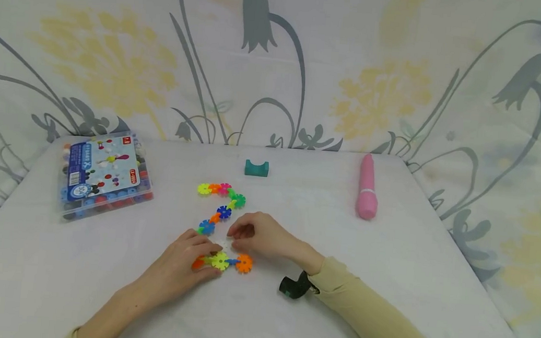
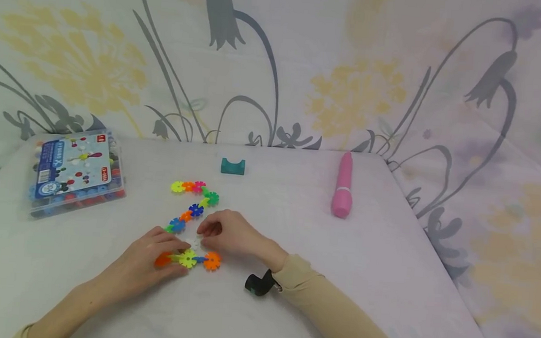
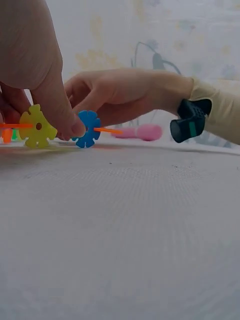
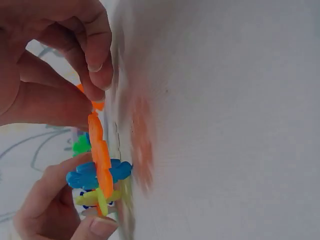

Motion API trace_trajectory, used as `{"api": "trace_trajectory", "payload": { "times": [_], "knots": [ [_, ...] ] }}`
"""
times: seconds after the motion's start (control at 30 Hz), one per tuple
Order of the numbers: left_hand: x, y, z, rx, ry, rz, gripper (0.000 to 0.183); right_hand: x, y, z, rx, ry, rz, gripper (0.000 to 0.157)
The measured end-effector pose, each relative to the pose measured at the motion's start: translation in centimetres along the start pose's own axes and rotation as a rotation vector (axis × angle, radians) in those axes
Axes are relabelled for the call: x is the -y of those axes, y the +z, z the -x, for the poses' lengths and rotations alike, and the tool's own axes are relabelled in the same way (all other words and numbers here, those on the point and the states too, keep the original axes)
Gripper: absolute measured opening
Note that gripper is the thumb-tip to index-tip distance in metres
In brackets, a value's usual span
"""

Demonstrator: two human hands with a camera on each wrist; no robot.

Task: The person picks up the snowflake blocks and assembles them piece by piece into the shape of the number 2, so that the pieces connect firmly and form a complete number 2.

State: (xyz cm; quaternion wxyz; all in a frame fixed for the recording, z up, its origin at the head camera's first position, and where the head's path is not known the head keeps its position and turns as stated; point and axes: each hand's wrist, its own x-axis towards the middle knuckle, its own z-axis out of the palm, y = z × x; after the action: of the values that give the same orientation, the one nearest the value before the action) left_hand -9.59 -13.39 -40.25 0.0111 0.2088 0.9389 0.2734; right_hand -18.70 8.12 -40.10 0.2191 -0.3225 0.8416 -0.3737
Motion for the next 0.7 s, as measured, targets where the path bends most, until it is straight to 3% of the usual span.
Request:
{"api": "trace_trajectory", "payload": {
  "times": [0.17,0.4,0.7],
  "knots": [
    [0.2,-0.3,0.0,0.02,0.001,0.005,0.028,0.5,0.4,-1.7,0.08,-0.044,0.08,0.018],
    [0.5,-0.1,-0.1,0.007,0.028,-0.007,0.027,0.5,0.8,-2.2,0.068,-0.084,0.142,0.015],
    [0.6,0.1,-0.1,-0.018,0.001,-0.038,0.028,-0.8,-0.2,-0.9,-0.03,0.039,0.022,0.018]
  ]
}}
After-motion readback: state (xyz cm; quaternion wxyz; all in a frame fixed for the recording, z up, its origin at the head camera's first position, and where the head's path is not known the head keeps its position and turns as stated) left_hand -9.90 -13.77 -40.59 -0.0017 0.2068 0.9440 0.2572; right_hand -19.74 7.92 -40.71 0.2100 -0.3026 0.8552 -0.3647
